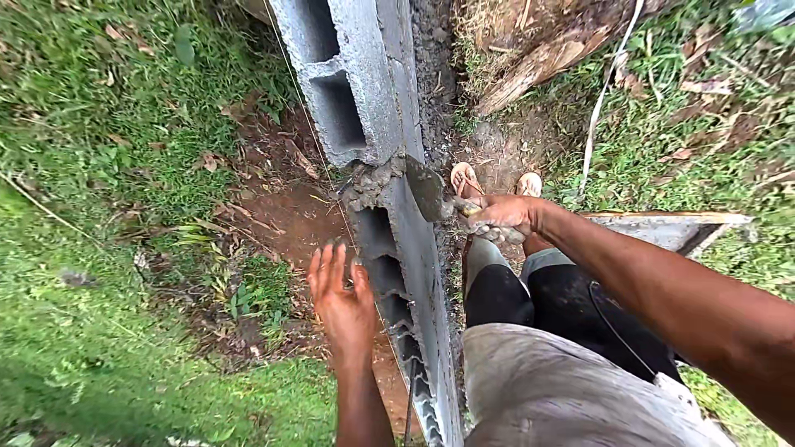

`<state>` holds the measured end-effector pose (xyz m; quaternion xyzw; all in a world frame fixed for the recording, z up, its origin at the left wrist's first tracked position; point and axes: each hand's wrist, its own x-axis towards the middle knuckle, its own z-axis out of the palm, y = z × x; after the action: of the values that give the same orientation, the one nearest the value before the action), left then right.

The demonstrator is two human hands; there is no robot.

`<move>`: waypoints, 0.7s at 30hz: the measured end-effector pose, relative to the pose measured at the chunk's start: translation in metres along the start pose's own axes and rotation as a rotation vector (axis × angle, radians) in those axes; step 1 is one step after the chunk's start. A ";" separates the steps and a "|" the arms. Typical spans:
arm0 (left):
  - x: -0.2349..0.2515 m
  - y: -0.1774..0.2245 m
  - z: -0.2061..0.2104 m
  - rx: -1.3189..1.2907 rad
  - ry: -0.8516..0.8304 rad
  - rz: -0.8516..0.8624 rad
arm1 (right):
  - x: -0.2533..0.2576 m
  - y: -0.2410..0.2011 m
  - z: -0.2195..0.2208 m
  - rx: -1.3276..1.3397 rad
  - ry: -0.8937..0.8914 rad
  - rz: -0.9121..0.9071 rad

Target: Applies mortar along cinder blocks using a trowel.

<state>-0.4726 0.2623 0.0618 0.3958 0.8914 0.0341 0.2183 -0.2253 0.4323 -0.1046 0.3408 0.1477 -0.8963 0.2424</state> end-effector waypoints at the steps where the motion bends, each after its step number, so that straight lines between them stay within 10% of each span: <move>1: 0.002 -0.001 0.000 -0.006 -0.005 -0.004 | -0.002 0.000 0.002 -0.004 -0.001 -0.002; 21: 0.031 -0.015 0.004 -0.063 -0.058 0.017 | -0.049 -0.029 0.047 -0.372 0.107 0.040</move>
<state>-0.5003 0.2742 0.0436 0.3973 0.8797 0.0525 0.2559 -0.2340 0.4534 -0.0340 0.3401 0.3165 -0.8292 0.3108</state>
